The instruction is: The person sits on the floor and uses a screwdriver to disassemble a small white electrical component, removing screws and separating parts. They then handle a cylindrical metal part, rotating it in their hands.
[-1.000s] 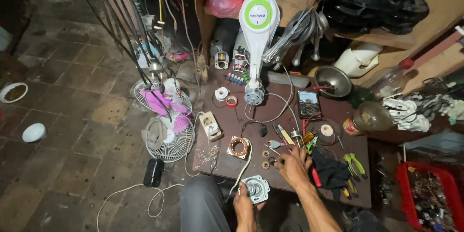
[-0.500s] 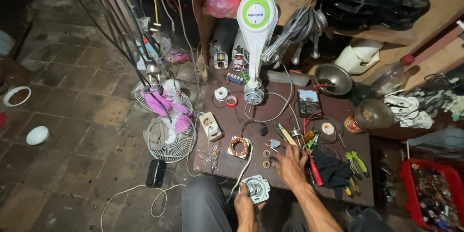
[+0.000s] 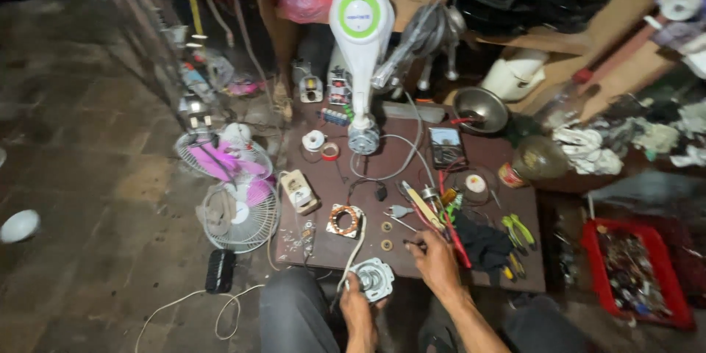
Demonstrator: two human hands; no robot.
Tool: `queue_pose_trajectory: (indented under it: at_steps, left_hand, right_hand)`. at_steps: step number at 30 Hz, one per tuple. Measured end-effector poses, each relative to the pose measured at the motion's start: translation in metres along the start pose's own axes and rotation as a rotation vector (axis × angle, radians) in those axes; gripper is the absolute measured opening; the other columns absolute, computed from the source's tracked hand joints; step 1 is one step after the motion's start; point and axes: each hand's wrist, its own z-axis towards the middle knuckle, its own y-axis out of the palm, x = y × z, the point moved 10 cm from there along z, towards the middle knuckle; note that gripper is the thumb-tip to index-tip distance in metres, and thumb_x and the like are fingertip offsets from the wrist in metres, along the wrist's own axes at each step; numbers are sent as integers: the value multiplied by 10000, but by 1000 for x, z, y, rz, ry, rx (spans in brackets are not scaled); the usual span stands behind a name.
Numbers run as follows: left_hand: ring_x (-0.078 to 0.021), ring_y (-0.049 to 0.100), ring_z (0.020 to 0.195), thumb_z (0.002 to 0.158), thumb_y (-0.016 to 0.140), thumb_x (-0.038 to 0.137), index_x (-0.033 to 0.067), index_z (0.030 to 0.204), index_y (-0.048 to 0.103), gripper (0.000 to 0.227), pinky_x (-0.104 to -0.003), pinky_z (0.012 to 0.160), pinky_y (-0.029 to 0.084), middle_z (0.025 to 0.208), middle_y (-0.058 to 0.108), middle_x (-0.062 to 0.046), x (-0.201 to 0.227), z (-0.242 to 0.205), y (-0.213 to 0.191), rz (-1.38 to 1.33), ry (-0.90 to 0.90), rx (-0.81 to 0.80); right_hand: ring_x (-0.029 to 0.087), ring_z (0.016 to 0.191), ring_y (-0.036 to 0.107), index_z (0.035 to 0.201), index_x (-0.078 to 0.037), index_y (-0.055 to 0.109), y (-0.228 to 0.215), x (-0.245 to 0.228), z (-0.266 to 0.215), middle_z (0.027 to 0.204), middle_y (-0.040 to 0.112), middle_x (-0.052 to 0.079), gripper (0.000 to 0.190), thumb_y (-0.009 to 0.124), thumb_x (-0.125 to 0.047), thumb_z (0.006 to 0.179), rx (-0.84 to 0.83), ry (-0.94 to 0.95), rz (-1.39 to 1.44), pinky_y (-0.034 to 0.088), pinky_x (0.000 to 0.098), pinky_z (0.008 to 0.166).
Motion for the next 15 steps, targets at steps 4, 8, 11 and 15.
queue_pose_trajectory:
  at_steps: [4,8,11,15]
  left_hand:
    - [-267,570,473,1004,547,400,-11,922,686,441,-387,336,441,691,663,-167,11,4,4,83,149,-62]
    - [-329,631,705,1036,516,385,-53,1070,673,467,-457,525,518,884,683,-217,22,-27,14,20,90,-62]
    - [-377,643,810,1009,537,421,-84,1140,641,533,-544,637,582,974,659,-269,23,-26,8,92,84,-8]
    - [-367,643,830,1013,530,409,-46,1225,630,512,-470,591,571,1049,662,-236,33,-44,8,176,72,51]
  right_hand:
    - [112,745,676,1057,-122,736,-76,36,-31,781,740,37,255,771,-91,806,181,258,431,511,247,700]
    - [231,778,701,1200,5,687,-167,123,-95,966,718,170,349,734,-76,864,568,534,754,581,291,764]
    - [319,934,646,1340,7,572,-156,353,-157,1114,630,264,435,636,-52,914,731,675,998,553,414,883]
    - [201,879,717,1029,-199,856,-144,350,-256,946,811,49,251,821,-351,832,375,1178,57,538,331,834]
